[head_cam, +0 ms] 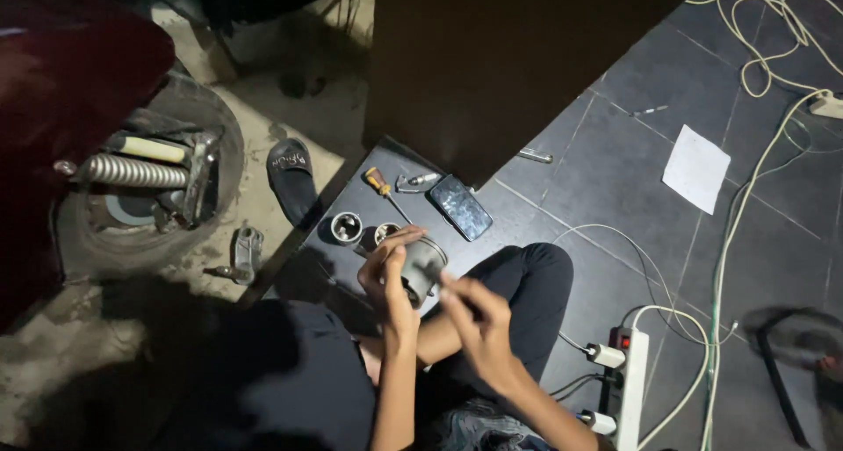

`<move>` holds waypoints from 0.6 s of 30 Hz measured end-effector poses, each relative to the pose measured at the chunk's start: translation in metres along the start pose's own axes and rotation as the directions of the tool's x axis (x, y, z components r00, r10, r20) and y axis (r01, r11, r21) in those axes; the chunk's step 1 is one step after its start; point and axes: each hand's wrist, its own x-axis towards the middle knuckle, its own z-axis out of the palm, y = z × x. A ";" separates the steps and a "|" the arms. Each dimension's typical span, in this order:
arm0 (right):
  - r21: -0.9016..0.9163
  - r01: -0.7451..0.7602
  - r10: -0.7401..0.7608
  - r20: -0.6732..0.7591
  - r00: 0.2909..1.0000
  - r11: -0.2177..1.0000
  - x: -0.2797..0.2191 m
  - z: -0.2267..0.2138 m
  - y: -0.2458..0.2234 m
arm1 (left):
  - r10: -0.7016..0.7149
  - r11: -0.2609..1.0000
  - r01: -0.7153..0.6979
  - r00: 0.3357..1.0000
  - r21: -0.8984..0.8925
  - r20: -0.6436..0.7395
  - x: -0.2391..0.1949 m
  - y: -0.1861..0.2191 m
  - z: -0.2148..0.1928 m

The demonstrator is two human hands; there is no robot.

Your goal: Cleaning a motorcycle piston using a small tool

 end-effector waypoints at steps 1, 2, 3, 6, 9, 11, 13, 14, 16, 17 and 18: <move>0.005 0.004 -0.004 -0.002 1.000 1.000 0.000 0.003 -0.003 | 0.006 1.000 -0.006 1.000 0.002 0.003 0.001 -0.001 -0.002; 0.004 0.086 -0.086 0.015 0.996 0.996 0.000 0.004 -0.005 | -0.020 1.000 0.020 0.999 0.001 -0.024 0.001 -0.003 -0.002; 0.004 0.167 -0.167 0.032 0.985 0.986 0.000 0.005 -0.007 | -0.046 0.999 0.046 0.998 -0.001 -0.052 0.001 -0.006 -0.003; -0.034 -0.021 0.019 -0.054 0.998 0.999 0.018 -0.002 0.015 | -0.010 1.000 0.010 1.000 0.000 -0.012 -0.002 -0.010 -0.007; -0.069 -0.003 0.000 -0.041 0.999 0.998 0.010 0.001 0.001 | 0.042 0.999 -0.042 0.999 0.005 0.018 -0.001 -0.011 -0.008; -0.051 0.030 -0.031 -0.010 0.999 0.998 0.005 0.002 0.004 | 0.045 0.998 -0.046 0.999 0.032 0.030 0.002 -0.002 -0.006; -0.033 0.062 -0.061 0.028 0.998 0.998 0.011 0.000 0.012 | 0.048 0.997 -0.050 0.998 0.060 0.035 0.003 0.007 -0.004; -0.046 0.038 -0.040 -0.044 0.998 0.998 0.020 -0.002 0.020 | 0.078 0.991 -0.084 0.995 0.103 0.059 0.003 0.010 -0.001; -0.054 0.014 -0.020 -0.116 0.993 0.998 0.024 -0.004 0.027 | 0.110 0.982 -0.122 0.990 0.148 0.085 0.002 0.015 0.003; 0.007 -0.037 0.038 -0.117 0.992 0.999 0.020 -0.005 0.027 | 0.133 0.976 -0.151 0.983 0.157 0.124 0.001 0.016 0.004; 0.069 -0.092 0.100 -0.115 0.988 0.993 0.013 -0.004 0.028 | 0.151 0.970 -0.179 0.974 0.166 0.166 -0.001 0.017 0.005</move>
